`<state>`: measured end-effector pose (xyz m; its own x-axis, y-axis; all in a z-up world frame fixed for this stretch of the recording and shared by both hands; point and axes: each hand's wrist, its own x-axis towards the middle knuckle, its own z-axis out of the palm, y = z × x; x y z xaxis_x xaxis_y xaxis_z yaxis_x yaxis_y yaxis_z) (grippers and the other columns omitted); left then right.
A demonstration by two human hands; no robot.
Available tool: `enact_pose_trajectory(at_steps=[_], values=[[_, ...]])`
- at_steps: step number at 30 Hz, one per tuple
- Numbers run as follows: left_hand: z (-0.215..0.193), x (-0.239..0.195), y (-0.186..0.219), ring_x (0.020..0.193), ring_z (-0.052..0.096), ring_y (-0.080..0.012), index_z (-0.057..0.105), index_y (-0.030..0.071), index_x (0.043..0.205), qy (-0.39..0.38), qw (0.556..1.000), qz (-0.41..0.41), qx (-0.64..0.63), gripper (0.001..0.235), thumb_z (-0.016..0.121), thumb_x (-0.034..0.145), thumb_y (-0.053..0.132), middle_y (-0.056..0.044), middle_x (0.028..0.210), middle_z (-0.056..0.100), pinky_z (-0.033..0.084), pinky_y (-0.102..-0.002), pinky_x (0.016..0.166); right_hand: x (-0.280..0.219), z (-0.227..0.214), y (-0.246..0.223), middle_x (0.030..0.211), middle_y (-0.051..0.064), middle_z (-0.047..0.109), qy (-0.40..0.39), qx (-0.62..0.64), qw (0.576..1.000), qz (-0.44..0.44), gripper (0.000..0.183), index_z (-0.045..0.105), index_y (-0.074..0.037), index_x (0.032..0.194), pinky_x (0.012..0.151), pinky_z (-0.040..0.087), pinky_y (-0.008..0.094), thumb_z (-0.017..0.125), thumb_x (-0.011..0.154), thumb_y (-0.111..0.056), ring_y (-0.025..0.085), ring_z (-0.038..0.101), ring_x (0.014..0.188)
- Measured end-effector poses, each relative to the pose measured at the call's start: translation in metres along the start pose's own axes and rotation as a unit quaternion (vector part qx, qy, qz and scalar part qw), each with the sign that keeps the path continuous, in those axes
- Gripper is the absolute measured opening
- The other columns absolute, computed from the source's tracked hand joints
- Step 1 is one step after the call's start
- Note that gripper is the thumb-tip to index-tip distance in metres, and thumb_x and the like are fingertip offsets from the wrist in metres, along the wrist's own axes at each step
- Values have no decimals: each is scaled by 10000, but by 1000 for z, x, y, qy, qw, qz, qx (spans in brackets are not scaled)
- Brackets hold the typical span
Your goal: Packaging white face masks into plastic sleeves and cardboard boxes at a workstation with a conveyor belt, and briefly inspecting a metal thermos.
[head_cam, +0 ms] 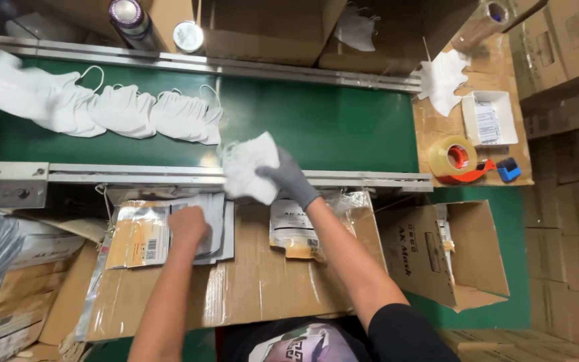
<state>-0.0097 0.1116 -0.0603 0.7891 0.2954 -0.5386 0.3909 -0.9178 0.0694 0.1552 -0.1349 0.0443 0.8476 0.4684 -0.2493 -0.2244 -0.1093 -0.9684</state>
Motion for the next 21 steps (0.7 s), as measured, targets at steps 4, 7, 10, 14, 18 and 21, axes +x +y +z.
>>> enact_pose_trajectory(at_steps=[4,7,10,14,18,21], values=[[5,6,0,1009,735,-347,826,116,989,50,995,-65,-57,255,665,823,224,-139,1066,775,592,-424,843,-16,14,-3,1187,117,694,-32,-6,999,-2,649,548,4,1336,890,567,324,805,764,-163,183,678,1029],[23,-15,-20,961,717,-394,793,90,1006,119,953,-146,-237,246,658,859,235,-182,1020,760,559,-483,817,-28,35,14,1174,121,696,-43,44,997,55,613,564,28,1320,867,575,324,787,776,-147,193,686,1004],[-5,-43,-12,967,746,-340,797,135,1045,78,935,-107,-330,351,757,801,385,-168,987,802,567,-416,888,-36,71,18,1161,128,697,-63,192,973,110,566,576,45,1290,841,589,345,780,798,-148,214,698,979],[-9,-33,8,982,707,-383,764,82,999,117,964,-88,-221,385,801,795,407,-182,1036,755,546,-471,835,-39,71,22,1134,122,698,-51,229,967,102,519,591,46,1289,791,586,352,760,838,-146,210,696,940],[-6,-28,6,950,730,-385,780,52,905,85,937,-130,-312,336,750,871,385,-189,975,775,554,-474,836,-47,39,24,1117,129,724,-24,138,988,65,486,613,58,1273,794,601,337,746,849,-139,209,717,926],[21,-37,4,899,691,-428,748,14,902,245,927,-51,-281,307,741,890,321,-228,953,724,535,-514,798,-54,40,0,1085,119,724,7,150,984,95,491,604,28,1250,752,611,356,729,808,-142,216,729,892]])
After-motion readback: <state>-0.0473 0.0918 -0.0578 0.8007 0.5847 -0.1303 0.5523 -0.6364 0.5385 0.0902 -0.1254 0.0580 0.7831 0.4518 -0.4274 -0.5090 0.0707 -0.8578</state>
